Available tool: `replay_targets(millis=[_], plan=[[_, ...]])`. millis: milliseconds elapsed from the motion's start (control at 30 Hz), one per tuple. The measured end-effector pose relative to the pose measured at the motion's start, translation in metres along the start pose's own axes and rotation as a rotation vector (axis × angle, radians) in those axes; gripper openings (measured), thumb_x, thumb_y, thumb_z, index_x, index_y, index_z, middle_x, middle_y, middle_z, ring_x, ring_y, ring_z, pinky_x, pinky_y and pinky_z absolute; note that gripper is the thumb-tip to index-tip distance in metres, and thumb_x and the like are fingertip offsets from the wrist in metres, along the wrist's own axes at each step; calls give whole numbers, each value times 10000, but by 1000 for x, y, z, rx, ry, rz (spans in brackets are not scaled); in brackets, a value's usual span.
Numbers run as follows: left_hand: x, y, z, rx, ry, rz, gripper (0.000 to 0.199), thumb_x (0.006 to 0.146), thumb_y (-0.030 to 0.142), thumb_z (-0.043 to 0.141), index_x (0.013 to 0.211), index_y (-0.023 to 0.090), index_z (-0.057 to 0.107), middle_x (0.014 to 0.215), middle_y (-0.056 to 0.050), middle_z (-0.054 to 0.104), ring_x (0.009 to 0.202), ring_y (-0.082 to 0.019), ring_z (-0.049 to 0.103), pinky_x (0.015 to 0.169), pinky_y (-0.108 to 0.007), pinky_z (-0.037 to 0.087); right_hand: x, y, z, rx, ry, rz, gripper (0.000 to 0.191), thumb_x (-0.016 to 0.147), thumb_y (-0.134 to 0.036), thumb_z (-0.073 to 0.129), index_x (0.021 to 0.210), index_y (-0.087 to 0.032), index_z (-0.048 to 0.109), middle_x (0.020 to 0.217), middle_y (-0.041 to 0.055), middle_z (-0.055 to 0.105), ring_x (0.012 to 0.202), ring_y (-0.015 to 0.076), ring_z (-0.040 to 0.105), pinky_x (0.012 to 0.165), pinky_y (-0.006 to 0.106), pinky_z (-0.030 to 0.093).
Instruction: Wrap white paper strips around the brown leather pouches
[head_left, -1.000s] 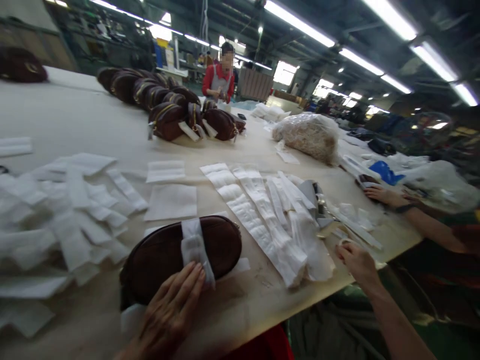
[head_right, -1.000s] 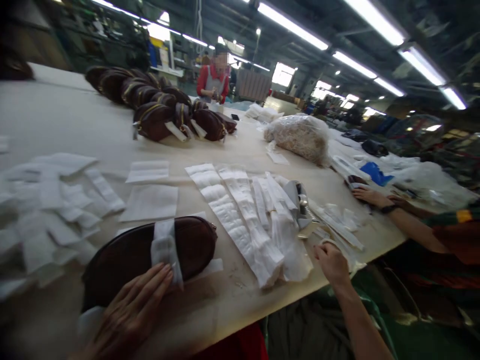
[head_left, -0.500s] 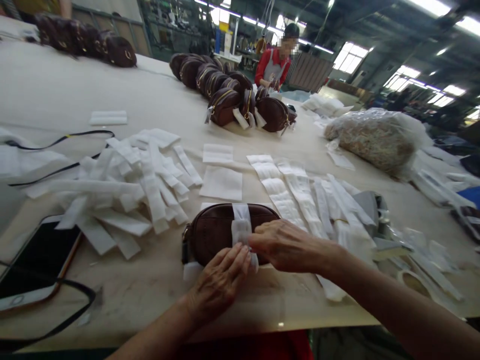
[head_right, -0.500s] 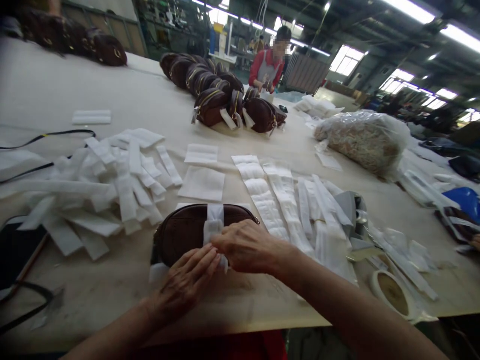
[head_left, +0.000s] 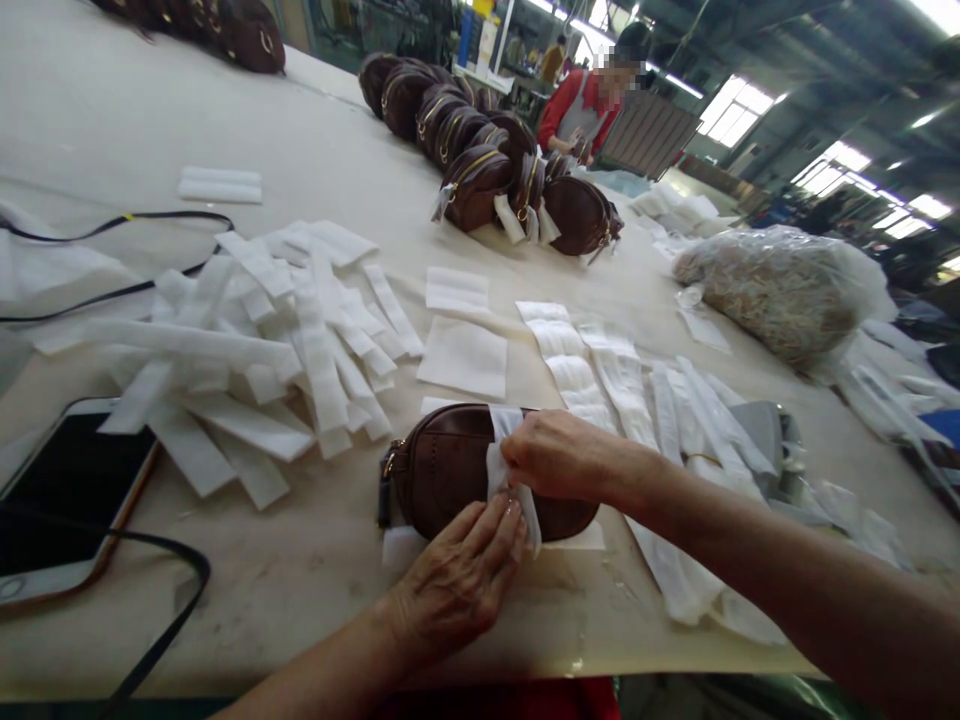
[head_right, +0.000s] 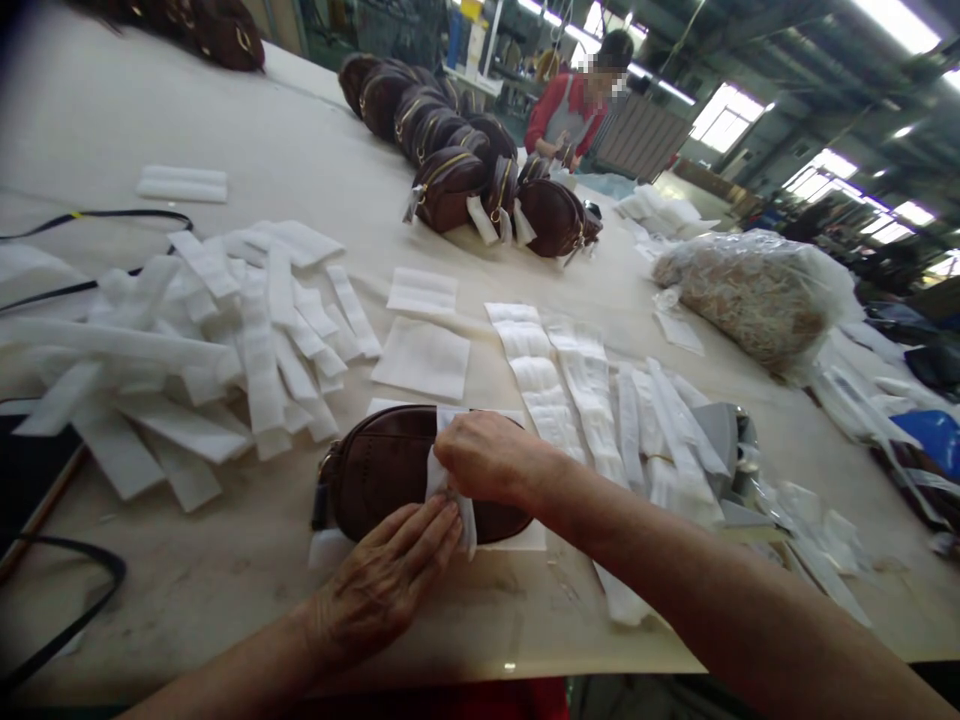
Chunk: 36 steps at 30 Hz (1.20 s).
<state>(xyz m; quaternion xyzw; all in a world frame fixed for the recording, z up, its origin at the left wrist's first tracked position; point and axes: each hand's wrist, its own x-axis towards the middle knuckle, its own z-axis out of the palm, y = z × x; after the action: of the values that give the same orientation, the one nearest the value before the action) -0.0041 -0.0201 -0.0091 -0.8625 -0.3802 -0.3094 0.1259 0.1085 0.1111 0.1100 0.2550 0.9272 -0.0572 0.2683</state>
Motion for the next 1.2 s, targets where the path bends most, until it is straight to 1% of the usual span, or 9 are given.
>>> replay_targets(millis=[67, 200, 400, 600, 700, 867, 967, 1067, 1200], plan=[[0, 0, -1, 5, -1, -1, 379, 898, 32, 310, 1135, 80, 602, 1192, -111, 627, 1155, -231, 551, 1007, -364, 389, 3, 5, 0, 58, 43, 14, 52, 758, -166, 673, 790, -145, 708, 672, 65, 686, 619, 163, 622, 511, 231, 322], [0, 0, 1, 5, 7, 11, 373, 896, 38, 314, 1128, 76, 604, 1194, -123, 622, 1156, -232, 549, 1000, -365, 390, 11, 22, 0, 206, 92, 10, 331, 645, -264, 812, 900, -132, 649, 643, -8, 623, 552, 103, 524, 483, 198, 282], [-2, -1, 3, -17, -5, 9, 366, 891, 31, 329, 1139, 66, 596, 1200, -127, 619, 1174, -240, 533, 993, -365, 397, 27, 55, 16, 677, 44, -138, 314, 633, -351, 796, 669, -139, 567, 561, -84, 472, 529, 50, 416, 488, 167, 288], [-3, -2, 3, -36, 5, 4, 345, 914, 48, 338, 1146, 69, 592, 1213, -115, 618, 1182, -239, 526, 986, -356, 407, 37, 72, 43, 1115, 39, -136, 393, 532, -427, 803, 670, -133, 582, 594, -53, 550, 561, 76, 480, 511, 190, 342], [-3, -1, 4, -31, 17, 13, 343, 919, 48, 333, 1135, 67, 599, 1194, -115, 627, 1161, -230, 538, 969, -348, 415, 33, 76, 46, 1037, 183, -65, 283, 588, -347, 779, 685, -128, 628, 598, -39, 580, 574, 95, 521, 537, 202, 381], [-3, 1, 5, -21, 57, 15, 334, 930, 62, 327, 1110, 60, 608, 1182, -119, 628, 1156, -232, 531, 952, -343, 413, 2, 62, 52, 794, 642, 159, 85, 770, -170, 623, 830, -135, 673, 772, 27, 614, 742, 142, 556, 714, 269, 438], [-2, 1, 4, -22, 73, 14, 329, 930, 65, 329, 1105, 79, 608, 1170, -116, 624, 1129, -224, 534, 923, -338, 421, -23, 25, 71, 542, 924, 0, 204, 884, -155, 478, 968, -168, 664, 918, 68, 638, 875, 164, 569, 812, 294, 449], [0, -1, 2, -20, 80, 23, 302, 923, 75, 358, 1105, 91, 599, 1113, -125, 621, 1071, -218, 545, 889, -339, 441, -36, -16, 98, 276, 1005, -154, 265, 888, -125, 437, 1055, -156, 641, 1016, 96, 653, 988, 206, 547, 872, 343, 450], [1, -1, -1, -35, 121, 21, 255, 916, 85, 371, 1044, 113, 590, 980, -102, 614, 964, -203, 554, 853, -345, 471, -38, -45, 126, 250, 1077, -88, 343, 874, -95, 415, 1164, -156, 587, 1134, 91, 643, 1083, 230, 502, 964, 420, 393]])
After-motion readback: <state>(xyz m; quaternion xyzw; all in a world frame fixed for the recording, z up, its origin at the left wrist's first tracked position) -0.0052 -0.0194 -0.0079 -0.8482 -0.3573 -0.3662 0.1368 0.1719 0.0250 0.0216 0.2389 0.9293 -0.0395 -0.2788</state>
